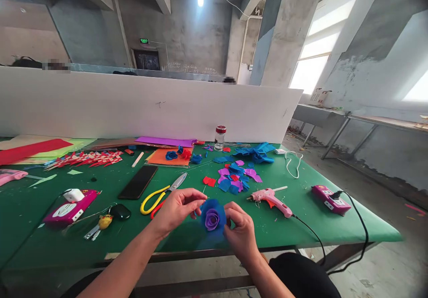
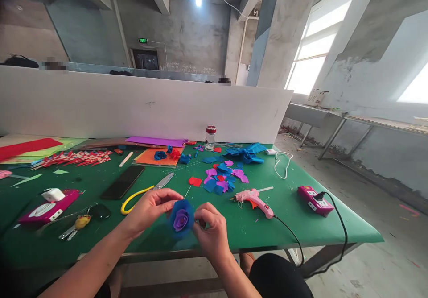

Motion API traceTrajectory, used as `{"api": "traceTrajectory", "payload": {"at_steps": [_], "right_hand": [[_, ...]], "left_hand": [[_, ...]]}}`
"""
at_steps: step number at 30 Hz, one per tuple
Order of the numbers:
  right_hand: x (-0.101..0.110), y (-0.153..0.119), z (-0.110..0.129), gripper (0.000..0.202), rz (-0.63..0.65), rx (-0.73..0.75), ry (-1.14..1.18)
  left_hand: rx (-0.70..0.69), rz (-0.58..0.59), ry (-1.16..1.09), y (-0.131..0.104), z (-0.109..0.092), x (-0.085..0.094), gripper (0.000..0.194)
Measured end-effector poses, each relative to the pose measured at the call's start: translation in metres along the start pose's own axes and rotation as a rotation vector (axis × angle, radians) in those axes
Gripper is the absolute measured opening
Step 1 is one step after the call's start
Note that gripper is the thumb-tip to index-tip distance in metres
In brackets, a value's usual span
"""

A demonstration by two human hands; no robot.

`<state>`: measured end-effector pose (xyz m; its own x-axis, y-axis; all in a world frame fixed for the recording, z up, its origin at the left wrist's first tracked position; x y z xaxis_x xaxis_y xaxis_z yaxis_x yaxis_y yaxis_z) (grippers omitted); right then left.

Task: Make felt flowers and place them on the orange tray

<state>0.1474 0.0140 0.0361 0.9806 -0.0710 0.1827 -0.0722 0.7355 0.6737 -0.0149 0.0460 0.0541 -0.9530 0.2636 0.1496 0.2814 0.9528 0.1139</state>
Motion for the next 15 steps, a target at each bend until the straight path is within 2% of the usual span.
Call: {"api": "traceTrajectory", "payload": {"at_steps": [2, 4, 9, 15], "right_hand": [[0.002, -0.003, 0.005, 0.019, 0.003, 0.026, -0.036], [0.002, -0.003, 0.007, 0.019, 0.019, 0.027, -0.043], [-0.005, 0.0, 0.012, 0.022, 0.089, 0.024, -0.014], [-0.014, 0.003, 0.02, 0.027, 0.107, 0.17, -0.126]], "left_hand": [[-0.017, -0.054, -0.008, -0.005, -0.012, 0.012, 0.022], [-0.037, -0.068, 0.0, -0.011, -0.024, 0.016, 0.025], [-0.047, -0.021, 0.076, -0.019, -0.039, 0.006, 0.03], [0.026, -0.021, 0.124, -0.023, -0.042, 0.001, 0.036]]}}
Point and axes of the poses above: each hand's wrist, its own y-axis towards the middle knuckle, its own x-axis out of the back of the hand, z = x × y, the point moved 8 cm from there along y, towards the middle knuckle, and after that the axes turned 1 degree about z, right-handed, at the moved point
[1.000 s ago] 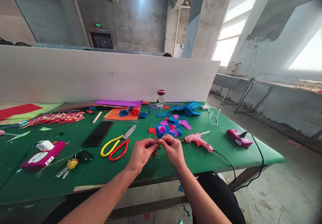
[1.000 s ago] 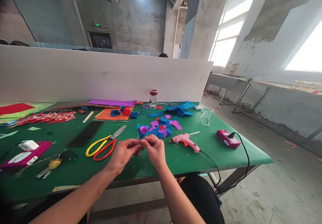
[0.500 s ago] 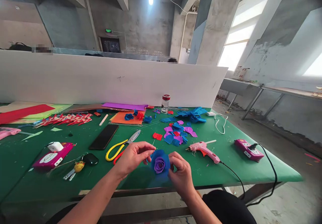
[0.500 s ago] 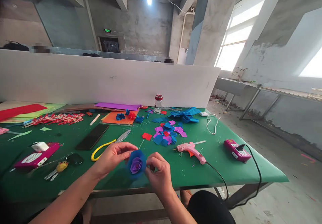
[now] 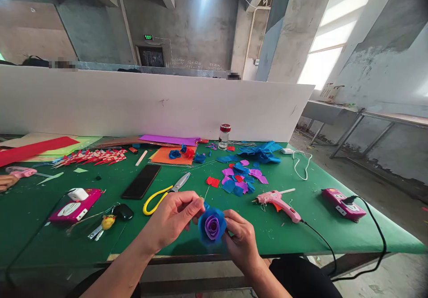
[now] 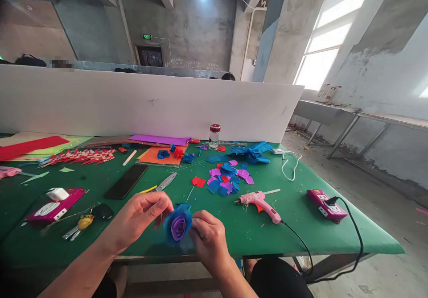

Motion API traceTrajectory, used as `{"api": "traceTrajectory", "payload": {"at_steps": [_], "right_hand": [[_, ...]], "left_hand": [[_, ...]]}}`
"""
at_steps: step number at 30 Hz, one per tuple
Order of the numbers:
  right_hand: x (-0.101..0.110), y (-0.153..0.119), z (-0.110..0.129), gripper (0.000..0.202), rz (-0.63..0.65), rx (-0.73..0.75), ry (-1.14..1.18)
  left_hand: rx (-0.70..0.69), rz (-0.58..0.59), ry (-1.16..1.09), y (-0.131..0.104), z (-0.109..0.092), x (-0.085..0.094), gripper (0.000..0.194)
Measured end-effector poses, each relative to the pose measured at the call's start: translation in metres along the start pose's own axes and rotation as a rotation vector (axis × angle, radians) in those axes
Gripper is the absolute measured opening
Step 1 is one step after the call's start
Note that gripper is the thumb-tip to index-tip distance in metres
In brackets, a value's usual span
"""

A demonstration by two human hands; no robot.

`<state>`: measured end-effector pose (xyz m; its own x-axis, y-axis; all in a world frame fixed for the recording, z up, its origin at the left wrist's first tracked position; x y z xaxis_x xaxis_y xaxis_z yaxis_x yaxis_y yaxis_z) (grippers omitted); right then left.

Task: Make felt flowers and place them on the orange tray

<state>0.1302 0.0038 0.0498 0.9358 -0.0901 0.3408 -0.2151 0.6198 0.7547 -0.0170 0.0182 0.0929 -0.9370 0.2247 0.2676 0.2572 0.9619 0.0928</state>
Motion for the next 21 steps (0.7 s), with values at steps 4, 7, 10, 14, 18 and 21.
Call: {"api": "traceTrajectory", "payload": {"at_steps": [4, 7, 10, 14, 18, 21], "right_hand": [[0.003, 0.0, 0.001, 0.029, -0.068, 0.059, -0.102], [0.007, -0.001, -0.004, 0.03, -0.128, 0.04, -0.144], [0.007, -0.001, -0.008, 0.026, -0.118, 0.023, -0.126], [0.004, -0.002, -0.011, 0.022, -0.088, 0.011, -0.071], [0.006, -0.002, -0.017, 0.022, -0.11, -0.026, -0.006], [0.008, -0.001, -0.024, 0.023, -0.13, -0.08, 0.059]], "left_hand": [[0.0, -0.04, 0.128, -0.002, -0.003, 0.004, 0.039], [0.01, -0.057, 0.193, -0.001, -0.001, 0.005, 0.038], [0.023, -0.05, 0.209, -0.001, 0.004, 0.002, 0.037], [0.063, -0.02, 0.13, -0.001, 0.012, -0.004, 0.031], [0.107, 0.011, -0.04, 0.001, 0.023, -0.008, 0.032], [0.144, 0.037, -0.22, 0.003, 0.031, -0.012, 0.03]]}}
Point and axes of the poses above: each hand's wrist, its own y-axis towards the middle knuckle, its own x-axis out of the back of the hand, z = x × y, the point moved 8 cm from there along y, towards the middle knuckle, and after that the axes turned 1 degree about z, right-handed, at the moved point
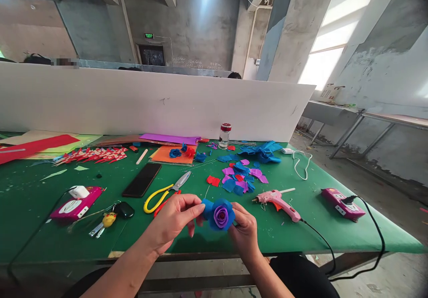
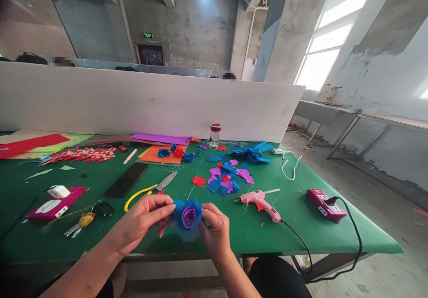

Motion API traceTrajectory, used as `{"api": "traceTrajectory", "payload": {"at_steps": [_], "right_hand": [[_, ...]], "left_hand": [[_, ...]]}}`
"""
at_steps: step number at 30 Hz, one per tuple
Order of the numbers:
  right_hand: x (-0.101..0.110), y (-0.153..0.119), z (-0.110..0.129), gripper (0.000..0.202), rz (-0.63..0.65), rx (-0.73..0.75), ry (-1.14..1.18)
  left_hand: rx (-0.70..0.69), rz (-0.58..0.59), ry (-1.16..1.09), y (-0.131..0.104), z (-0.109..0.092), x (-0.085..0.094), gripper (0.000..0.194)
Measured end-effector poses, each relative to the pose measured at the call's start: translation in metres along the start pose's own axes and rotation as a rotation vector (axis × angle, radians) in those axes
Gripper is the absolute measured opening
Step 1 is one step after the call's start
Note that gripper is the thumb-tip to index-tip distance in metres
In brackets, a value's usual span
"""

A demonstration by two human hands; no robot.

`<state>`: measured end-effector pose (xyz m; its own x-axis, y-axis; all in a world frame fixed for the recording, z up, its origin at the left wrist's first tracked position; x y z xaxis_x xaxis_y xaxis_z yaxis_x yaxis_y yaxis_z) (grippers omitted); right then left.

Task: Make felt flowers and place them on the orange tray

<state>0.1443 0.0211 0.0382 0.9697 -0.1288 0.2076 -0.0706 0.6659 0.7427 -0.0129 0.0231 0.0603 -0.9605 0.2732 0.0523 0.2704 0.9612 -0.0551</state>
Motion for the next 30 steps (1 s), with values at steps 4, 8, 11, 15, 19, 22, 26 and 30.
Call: {"api": "traceTrajectory", "payload": {"at_steps": [4, 8, 11, 15, 19, 22, 26, 30], "right_hand": [[0.004, 0.002, -0.004, 0.032, -0.035, -0.038, 0.105], [0.003, 0.004, -0.011, 0.041, -0.016, -0.141, 0.217], [-0.013, 0.0, -0.02, 0.048, 0.164, -0.297, 0.388], [-0.038, -0.013, -0.026, 0.051, 0.432, -0.463, 0.624], [-0.051, -0.025, -0.021, 0.047, 0.615, -0.52, 0.749], [-0.057, -0.033, -0.015, 0.045, 0.758, -0.539, 0.807], [-0.062, -0.044, -0.012, 0.047, 0.892, -0.581, 0.874], [-0.062, -0.047, -0.013, 0.05, 0.928, -0.587, 0.879]], "left_hand": [[0.046, 0.071, -0.128, -0.001, 0.006, -0.01, 0.03], [-0.005, 0.064, -0.095, -0.004, -0.004, -0.009, 0.037], [-0.094, -0.045, 0.012, -0.003, -0.015, 0.007, 0.038], [-0.155, -0.127, 0.166, 0.006, -0.02, 0.025, 0.029], [-0.122, -0.013, 0.164, 0.011, -0.015, 0.021, 0.033], [-0.115, 0.113, 0.168, 0.007, -0.017, 0.009, 0.037], [-0.074, 0.318, 0.194, -0.003, -0.016, -0.009, 0.036], [-0.045, 0.4, 0.231, -0.007, -0.012, -0.017, 0.028]]}}
Point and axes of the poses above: each hand's wrist, its own y-axis towards the middle knuckle, its own x-axis out of the back of the hand, z = x × y, the point moved 8 cm from there along y, towards the middle knuckle, and after that the axes turned 1 degree about z, right-handed, at the moved point
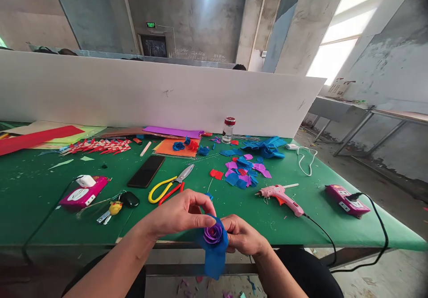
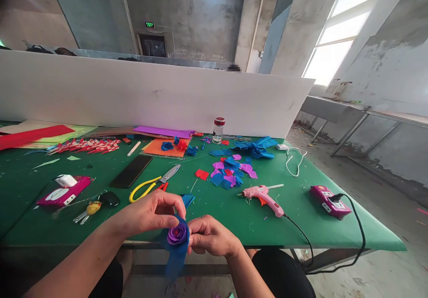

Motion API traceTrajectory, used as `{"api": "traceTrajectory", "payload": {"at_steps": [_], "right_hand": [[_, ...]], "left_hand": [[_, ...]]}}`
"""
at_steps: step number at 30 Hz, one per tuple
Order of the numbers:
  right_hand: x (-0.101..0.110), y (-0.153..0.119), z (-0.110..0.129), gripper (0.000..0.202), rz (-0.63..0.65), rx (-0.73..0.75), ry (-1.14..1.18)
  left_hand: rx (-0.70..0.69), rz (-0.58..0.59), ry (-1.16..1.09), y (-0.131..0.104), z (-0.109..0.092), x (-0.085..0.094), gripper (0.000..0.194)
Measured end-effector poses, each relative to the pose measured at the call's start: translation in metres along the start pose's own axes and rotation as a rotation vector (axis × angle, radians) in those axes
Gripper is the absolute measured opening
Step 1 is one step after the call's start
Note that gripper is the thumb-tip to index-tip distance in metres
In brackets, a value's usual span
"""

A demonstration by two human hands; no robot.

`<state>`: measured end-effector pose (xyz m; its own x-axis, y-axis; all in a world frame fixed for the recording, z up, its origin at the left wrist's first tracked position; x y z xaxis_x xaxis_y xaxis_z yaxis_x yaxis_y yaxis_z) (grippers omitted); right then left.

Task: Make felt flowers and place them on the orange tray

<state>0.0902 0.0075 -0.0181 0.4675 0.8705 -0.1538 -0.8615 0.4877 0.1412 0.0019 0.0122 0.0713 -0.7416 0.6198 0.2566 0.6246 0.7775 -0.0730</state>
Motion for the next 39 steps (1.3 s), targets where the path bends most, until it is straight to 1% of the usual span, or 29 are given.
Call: {"api": "traceTrajectory", "payload": {"at_steps": [4, 7, 10, 13, 15, 19, 21, 24, 26, 28, 31, 36, 39], "right_hand": [[-0.002, 0.0, 0.002, 0.051, 0.027, -0.004, -0.068], [-0.002, 0.0, 0.006, 0.051, 0.036, 0.027, -0.116], [0.0, -0.002, 0.011, 0.051, 0.014, 0.059, -0.191], [0.002, -0.005, 0.015, 0.051, -0.003, 0.081, -0.263], [0.004, -0.006, 0.016, 0.051, -0.021, 0.099, -0.278], [0.017, -0.009, 0.019, 0.051, -0.144, 0.17, -0.309], [0.025, -0.011, 0.021, 0.051, -0.227, 0.218, -0.325], [0.036, -0.015, 0.026, 0.052, -0.352, 0.277, -0.385], [0.04, -0.017, 0.028, 0.054, -0.402, 0.281, -0.426], [0.041, -0.016, 0.027, 0.055, -0.411, 0.263, -0.44], [0.038, -0.014, 0.028, 0.052, -0.389, 0.243, -0.426], [0.031, -0.01, 0.035, 0.046, -0.358, 0.266, -0.413], [0.029, -0.011, 0.039, 0.045, -0.349, 0.29, -0.448]], "left_hand": [[-0.007, -0.014, -0.019, 0.0, 0.003, -0.003, 0.027], [0.025, -0.041, -0.075, 0.0, 0.007, -0.005, 0.025], [0.044, -0.089, -0.136, 0.002, 0.007, -0.006, 0.024], [0.045, -0.107, -0.142, 0.003, 0.005, -0.008, 0.025], [0.026, -0.133, -0.147, 0.004, 0.003, -0.005, 0.025], [-0.03, -0.252, -0.2, 0.001, 0.001, 0.013, 0.029], [-0.03, -0.266, -0.199, 0.001, 0.003, 0.018, 0.033], [-0.015, -0.227, -0.177, 0.002, 0.004, 0.012, 0.039], [-0.015, -0.216, -0.173, 0.004, 0.003, 0.006, 0.04], [-0.022, -0.228, -0.176, 0.006, 0.002, 0.001, 0.04], [-0.032, -0.256, -0.181, 0.008, 0.001, -0.002, 0.039], [-0.037, -0.282, -0.175, 0.009, 0.004, 0.001, 0.029], [-0.043, -0.304, -0.241, 0.009, 0.007, 0.003, 0.023]]}}
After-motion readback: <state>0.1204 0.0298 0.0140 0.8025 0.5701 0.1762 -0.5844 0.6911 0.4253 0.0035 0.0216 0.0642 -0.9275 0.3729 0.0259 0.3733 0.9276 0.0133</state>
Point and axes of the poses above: each hand's wrist, its own y-axis towards the middle knuckle, its own x-axis out of the back of the hand, z = x × y, the point moved 8 cm from there along y, towards the middle knuckle, and after that the axes turned 1 degree about z, right-handed, at the moved point
